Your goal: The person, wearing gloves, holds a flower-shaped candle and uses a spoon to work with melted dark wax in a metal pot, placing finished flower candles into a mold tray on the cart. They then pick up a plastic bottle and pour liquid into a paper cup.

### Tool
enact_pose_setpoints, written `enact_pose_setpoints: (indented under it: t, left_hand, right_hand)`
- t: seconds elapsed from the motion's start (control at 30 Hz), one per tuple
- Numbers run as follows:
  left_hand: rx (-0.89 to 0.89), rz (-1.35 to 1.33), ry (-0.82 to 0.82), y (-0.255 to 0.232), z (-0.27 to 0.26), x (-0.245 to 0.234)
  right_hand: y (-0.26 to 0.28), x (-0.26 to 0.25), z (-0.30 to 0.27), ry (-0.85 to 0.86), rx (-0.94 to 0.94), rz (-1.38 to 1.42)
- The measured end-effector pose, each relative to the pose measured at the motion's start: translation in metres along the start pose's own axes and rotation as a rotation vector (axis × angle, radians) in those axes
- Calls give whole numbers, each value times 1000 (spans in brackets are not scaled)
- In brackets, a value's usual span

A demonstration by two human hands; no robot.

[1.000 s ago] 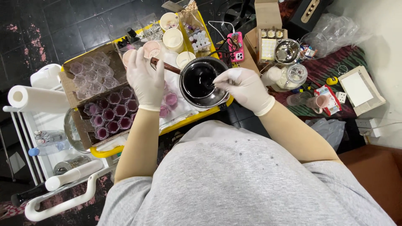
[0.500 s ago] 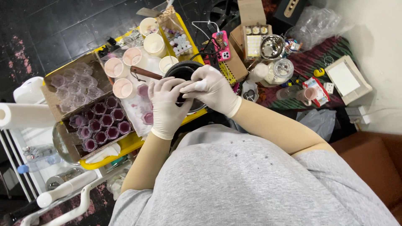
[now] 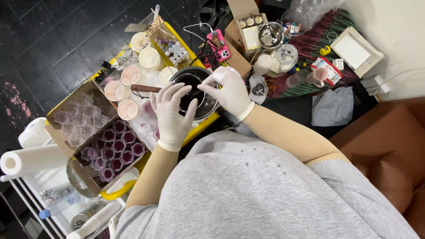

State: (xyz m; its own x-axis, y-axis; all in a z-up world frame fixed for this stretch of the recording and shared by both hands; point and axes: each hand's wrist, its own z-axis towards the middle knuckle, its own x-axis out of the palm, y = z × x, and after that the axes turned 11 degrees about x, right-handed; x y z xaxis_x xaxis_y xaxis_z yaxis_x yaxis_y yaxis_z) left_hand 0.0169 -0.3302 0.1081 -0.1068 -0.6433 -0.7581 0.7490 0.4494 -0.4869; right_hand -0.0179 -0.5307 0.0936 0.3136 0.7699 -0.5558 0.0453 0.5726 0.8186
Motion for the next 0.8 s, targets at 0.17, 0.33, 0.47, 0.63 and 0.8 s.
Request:
enact_pose_setpoints:
  t: [0.17, 0.33, 0.47, 0.63, 0.8]
  left_hand:
    - [-23, -92, 0, 2, -14, -7]
    - [-36, -124, 8, 5, -23, -14]
    - [-18, -153, 8, 8, -28, -20]
    - [-22, -185, -14, 11, -33, -23]
    - [-28, -196, -28, 15, -37, -22]
  right_hand:
    - [-6, 12, 10, -35, 155, 1]
    - [-16, 27, 16, -28, 271, 132]
    - [-18, 29, 15, -51, 383, 141]
    - [-21, 27, 20, -64, 395, 153]
    - [-29, 26, 32, -64, 345, 202]
